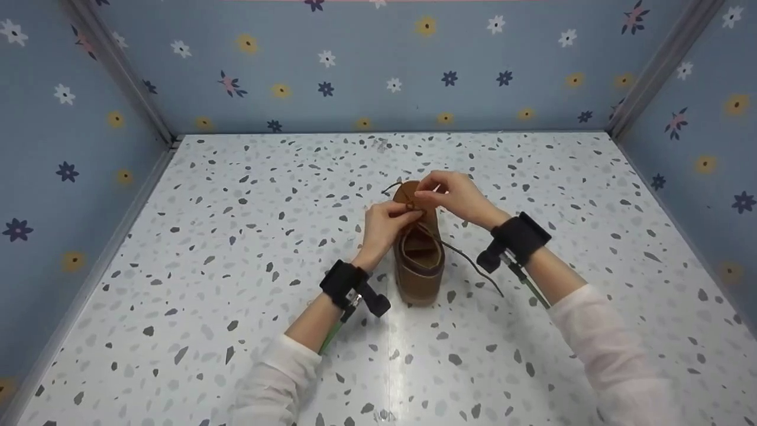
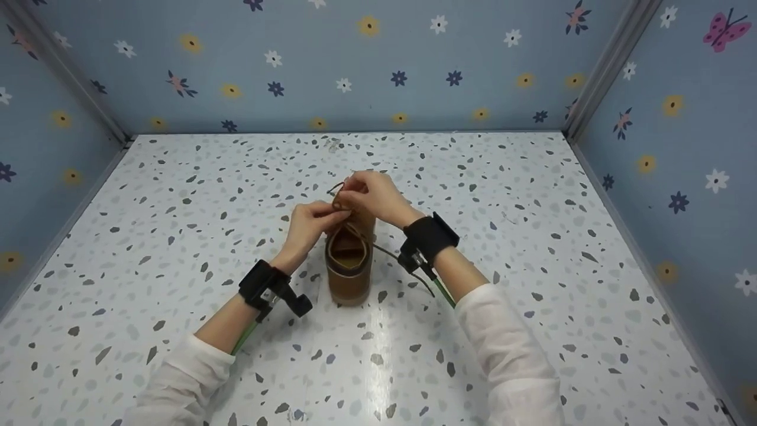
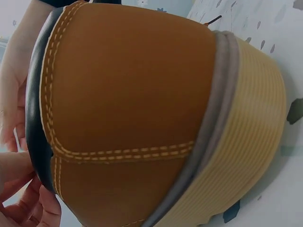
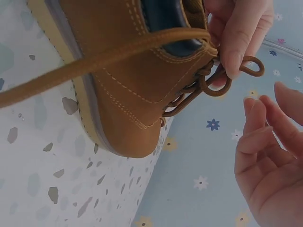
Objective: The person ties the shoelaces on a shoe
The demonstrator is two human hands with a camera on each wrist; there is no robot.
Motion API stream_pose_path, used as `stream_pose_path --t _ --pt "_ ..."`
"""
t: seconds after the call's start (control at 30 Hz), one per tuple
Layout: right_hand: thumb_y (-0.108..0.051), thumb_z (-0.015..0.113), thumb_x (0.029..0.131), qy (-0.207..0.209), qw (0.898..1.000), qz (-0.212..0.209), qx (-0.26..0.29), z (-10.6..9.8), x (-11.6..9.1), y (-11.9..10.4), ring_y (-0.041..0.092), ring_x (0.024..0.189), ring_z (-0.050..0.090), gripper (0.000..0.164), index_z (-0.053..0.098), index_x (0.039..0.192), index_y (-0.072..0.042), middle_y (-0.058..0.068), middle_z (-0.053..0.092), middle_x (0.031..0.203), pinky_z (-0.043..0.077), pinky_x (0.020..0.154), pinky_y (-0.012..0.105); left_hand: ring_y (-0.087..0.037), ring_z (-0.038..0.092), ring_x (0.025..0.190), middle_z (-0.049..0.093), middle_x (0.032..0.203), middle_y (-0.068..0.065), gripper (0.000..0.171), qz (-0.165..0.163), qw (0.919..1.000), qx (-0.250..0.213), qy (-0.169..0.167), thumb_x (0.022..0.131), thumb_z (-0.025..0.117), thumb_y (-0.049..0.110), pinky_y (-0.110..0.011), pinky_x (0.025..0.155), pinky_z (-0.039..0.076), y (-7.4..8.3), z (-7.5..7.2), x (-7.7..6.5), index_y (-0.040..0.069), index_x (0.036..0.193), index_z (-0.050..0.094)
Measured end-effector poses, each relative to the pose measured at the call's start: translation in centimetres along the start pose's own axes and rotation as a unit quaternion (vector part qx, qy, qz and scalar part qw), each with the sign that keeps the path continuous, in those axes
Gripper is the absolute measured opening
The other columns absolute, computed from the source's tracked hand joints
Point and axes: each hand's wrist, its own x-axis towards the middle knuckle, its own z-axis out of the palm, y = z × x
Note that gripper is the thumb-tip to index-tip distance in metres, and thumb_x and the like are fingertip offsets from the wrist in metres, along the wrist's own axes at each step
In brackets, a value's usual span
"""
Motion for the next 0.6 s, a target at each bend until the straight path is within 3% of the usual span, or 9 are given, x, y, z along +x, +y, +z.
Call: stream_pose_path --t 0.27,0.43,0.6 --pt "-0.033 0.046 0.068 -0.009 0.999 0.047 0.010 -0.6 -2.1 1.1 0.011 0.051 0.044 0.019 0.054 0.078 -0.018 -0.004 0.050 0.066 0.035 0.039 0.027 -0.008 0.042 0.055 0.049 0.059 0.003 0.017 0.007 0.9998 0.003 0.017 0.057 0.060 0.023 -0.022 0.051 0.032 -0.2 0.2 0.0 0.010 0.067 0.060" --pt "-0.032 0.045 0.069 -0.008 0.999 0.050 0.018 -0.6 -3.1 1.3 0.011 0.047 0.043 0.016 0.053 0.075 -0.020 -0.003 0.050 0.062 0.035 0.039 0.027 -0.008 0.041 0.054 0.048 0.058 0.002 0.015 0.012 0.9998 0.002 0.016 0.058 0.060 0.023 -0.021 0.050 0.032 -0.1 0.1 0.0 0.010 0.066 0.060" --pt "-0.032 0.045 0.070 -0.041 0.998 0.047 0.006 -0.1 -4.7 1.5 0.010 0.049 0.043 0.018 0.053 0.077 -0.018 -0.002 0.050 0.065 0.035 0.040 0.027 -0.008 0.043 0.056 0.049 0.061 0.002 0.016 0.015 0.9996 0.006 0.022 0.058 0.060 0.024 -0.021 0.052 0.033 -0.8 0.4 0.0 0.011 0.067 0.059"
